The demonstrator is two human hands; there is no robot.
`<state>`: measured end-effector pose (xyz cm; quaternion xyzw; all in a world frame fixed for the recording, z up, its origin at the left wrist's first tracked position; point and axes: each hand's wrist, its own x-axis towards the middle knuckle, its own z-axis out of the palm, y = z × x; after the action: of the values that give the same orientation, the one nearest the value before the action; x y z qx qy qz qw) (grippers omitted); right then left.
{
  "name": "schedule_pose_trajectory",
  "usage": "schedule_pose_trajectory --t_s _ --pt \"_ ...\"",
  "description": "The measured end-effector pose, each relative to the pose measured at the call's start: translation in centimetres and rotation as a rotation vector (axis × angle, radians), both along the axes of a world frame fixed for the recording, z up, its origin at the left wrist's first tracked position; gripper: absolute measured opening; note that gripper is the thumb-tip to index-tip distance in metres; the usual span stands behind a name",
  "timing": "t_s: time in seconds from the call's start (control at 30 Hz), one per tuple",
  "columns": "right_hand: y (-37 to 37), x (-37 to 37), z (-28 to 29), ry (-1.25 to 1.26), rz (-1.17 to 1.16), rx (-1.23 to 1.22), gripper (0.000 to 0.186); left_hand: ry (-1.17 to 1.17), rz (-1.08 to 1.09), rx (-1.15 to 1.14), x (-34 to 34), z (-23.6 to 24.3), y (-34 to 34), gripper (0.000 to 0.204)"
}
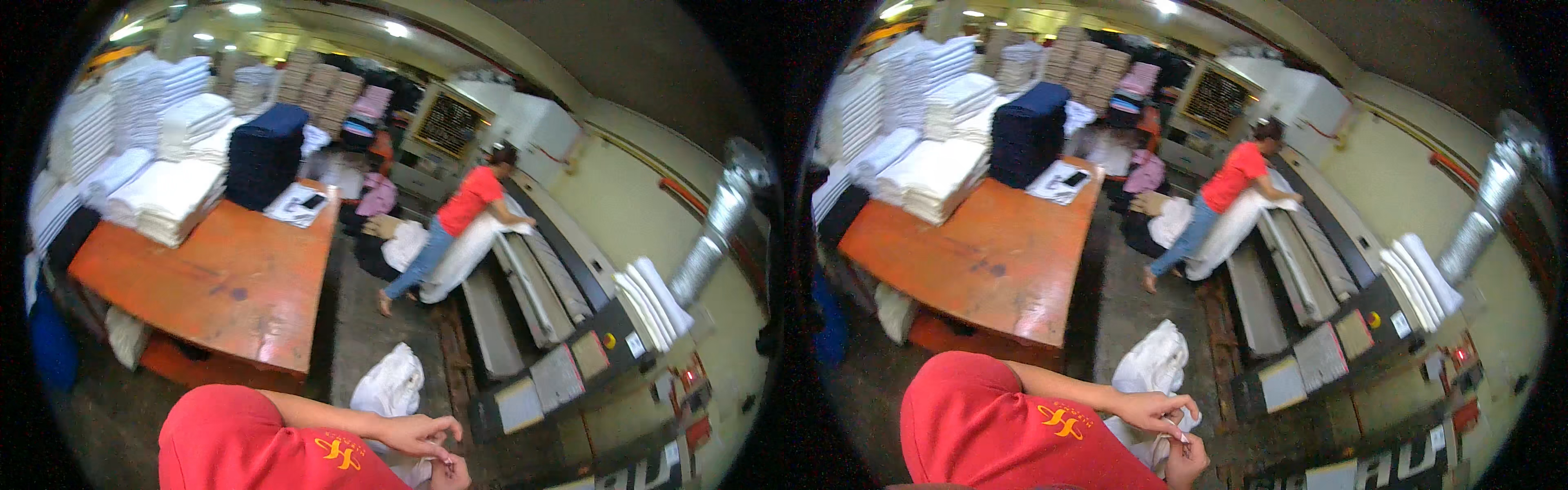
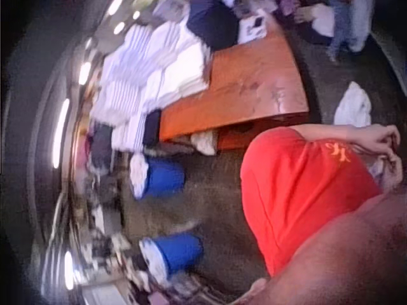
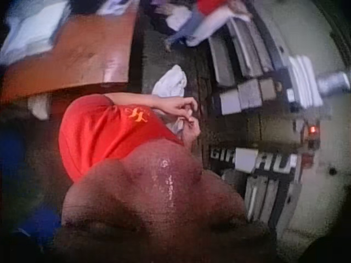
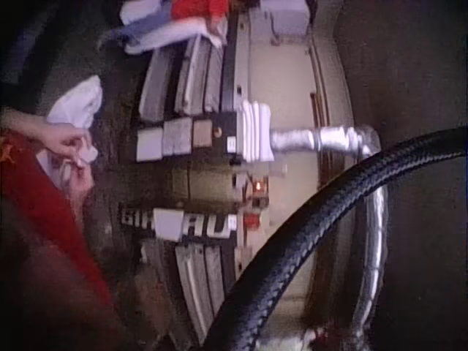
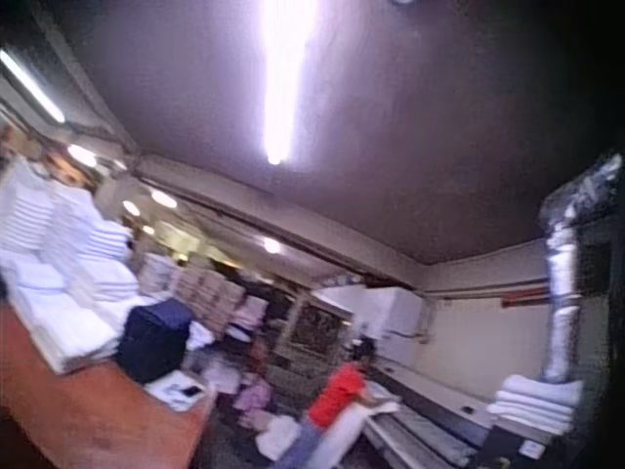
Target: The person folds white linens by hand on a wooden table, smoothing and aligning edges before stacking them. A coworker in the background operates a large industrial machine, feeding and retrieving linens.
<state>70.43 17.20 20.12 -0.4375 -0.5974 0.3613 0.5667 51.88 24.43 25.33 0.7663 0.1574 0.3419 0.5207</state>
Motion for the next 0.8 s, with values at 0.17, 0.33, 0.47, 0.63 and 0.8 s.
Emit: schedule_pose_trajectory --t_s 0.17,0.33,0.47,0.63,0.8 --pt "2.2 -3.1 0.9 -0.287 0.052 0.077 0.016 0.052 0.090 0.005 -5.9 -3.2 -1.5 0.034" --pt "1.9 -7.4 6.1 0.028 0.231 0.226 0.009 0.318 0.267 0.053 -10.1 -7.3 -5.6 0.042" --pt "-0.2 -10.3 11.3 0.095 0.296 0.444 0.013 0.375 0.322 0.020 -12.8 -10.3 -8.8 0.041" --pt "-4.6 -16.0 16.3 0.111 0.400 0.715 0.031 0.317 0.383 0.235 -16.9 -14.0 -13.9 0.033" --pt "-10.5 -23.0 21.1 0.321 0.281 0.684 0.028 0.337 0.454 0.076 -22.2 -16.2 -22.1 0.030"
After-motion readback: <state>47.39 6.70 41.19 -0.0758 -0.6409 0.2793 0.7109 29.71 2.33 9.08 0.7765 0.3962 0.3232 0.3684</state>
